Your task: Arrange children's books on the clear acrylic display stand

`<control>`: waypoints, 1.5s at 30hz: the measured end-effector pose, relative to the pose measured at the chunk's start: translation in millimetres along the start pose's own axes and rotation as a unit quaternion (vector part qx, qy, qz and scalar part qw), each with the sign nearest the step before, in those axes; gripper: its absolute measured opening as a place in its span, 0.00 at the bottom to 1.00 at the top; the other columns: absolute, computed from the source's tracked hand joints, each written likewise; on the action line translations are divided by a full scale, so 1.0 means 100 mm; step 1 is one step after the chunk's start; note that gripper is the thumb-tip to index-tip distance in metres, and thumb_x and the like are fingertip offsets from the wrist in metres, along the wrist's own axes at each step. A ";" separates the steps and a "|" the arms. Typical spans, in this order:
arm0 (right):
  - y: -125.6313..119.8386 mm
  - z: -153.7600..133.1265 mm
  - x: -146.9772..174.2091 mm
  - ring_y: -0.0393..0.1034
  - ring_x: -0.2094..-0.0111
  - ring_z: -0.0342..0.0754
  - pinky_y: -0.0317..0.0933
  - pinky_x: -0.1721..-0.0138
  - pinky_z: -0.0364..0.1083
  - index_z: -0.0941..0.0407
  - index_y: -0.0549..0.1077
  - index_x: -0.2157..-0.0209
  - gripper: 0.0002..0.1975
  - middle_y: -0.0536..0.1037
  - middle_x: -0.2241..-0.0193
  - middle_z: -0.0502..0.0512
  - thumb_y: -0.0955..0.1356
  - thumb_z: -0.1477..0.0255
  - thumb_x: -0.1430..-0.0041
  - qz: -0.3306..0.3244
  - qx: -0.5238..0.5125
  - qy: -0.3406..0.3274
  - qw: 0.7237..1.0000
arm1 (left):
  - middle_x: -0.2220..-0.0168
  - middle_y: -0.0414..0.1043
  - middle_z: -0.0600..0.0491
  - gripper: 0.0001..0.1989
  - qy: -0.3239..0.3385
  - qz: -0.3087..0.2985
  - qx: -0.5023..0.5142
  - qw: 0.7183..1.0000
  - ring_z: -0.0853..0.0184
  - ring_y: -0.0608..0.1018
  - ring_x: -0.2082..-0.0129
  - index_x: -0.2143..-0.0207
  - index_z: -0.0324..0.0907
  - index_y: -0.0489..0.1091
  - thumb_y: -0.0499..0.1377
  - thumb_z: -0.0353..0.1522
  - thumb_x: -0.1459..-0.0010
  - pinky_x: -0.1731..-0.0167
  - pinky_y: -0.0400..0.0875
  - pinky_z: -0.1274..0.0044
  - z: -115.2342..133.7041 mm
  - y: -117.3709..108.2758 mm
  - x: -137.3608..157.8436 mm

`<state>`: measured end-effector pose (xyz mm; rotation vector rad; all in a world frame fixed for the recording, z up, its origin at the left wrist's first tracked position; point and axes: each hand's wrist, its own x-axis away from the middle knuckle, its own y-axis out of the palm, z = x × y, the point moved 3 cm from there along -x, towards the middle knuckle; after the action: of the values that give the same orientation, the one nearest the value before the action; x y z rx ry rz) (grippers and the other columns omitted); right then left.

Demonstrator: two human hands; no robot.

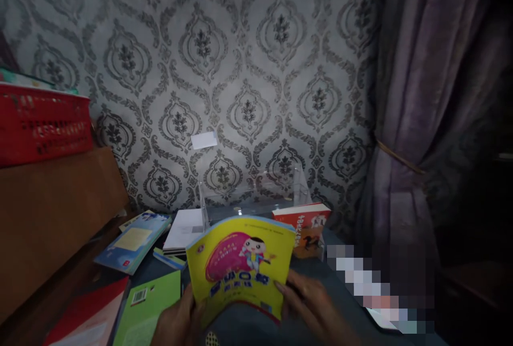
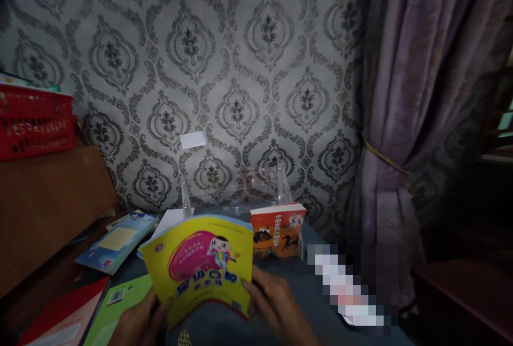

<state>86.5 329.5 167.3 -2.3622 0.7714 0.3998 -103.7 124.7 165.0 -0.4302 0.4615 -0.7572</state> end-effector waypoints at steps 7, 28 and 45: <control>-0.40 -0.38 -0.77 0.70 0.77 0.47 0.64 0.77 0.42 0.55 0.73 0.65 0.22 0.74 0.79 0.50 0.62 0.51 0.33 0.061 -0.010 -0.088 0.994 | 0.74 0.74 0.51 0.12 0.192 0.068 -0.099 0.974 0.61 0.75 0.76 0.67 0.46 0.66 0.50 0.42 0.37 0.75 0.65 0.75 0.87 -0.35 -0.74; -1.15 -0.46 -2.53 0.71 0.78 0.44 0.66 0.72 0.42 0.56 0.74 0.59 0.15 0.73 0.78 0.48 0.63 0.60 0.34 0.095 0.108 -0.189 0.972 | 0.64 0.79 0.52 0.20 0.317 0.062 0.114 0.939 0.69 0.79 0.71 0.55 0.39 0.72 0.60 0.42 0.44 0.75 0.77 0.80 1.12 -0.66 -2.70; -1.01 0.07 -2.68 0.72 0.76 0.45 0.68 0.73 0.42 0.58 0.75 0.61 0.14 0.79 0.73 0.53 0.66 0.61 0.35 0.042 0.066 -0.142 0.987 | 0.62 0.81 0.46 0.27 0.252 -0.041 0.086 0.963 0.63 0.80 0.72 0.51 0.38 0.73 0.64 0.46 0.48 0.76 0.75 0.76 0.83 -0.61 -2.92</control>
<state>-62.6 513.3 329.2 -2.0962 0.7394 0.6832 -278.6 316.3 334.9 -0.0877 0.8506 -0.9818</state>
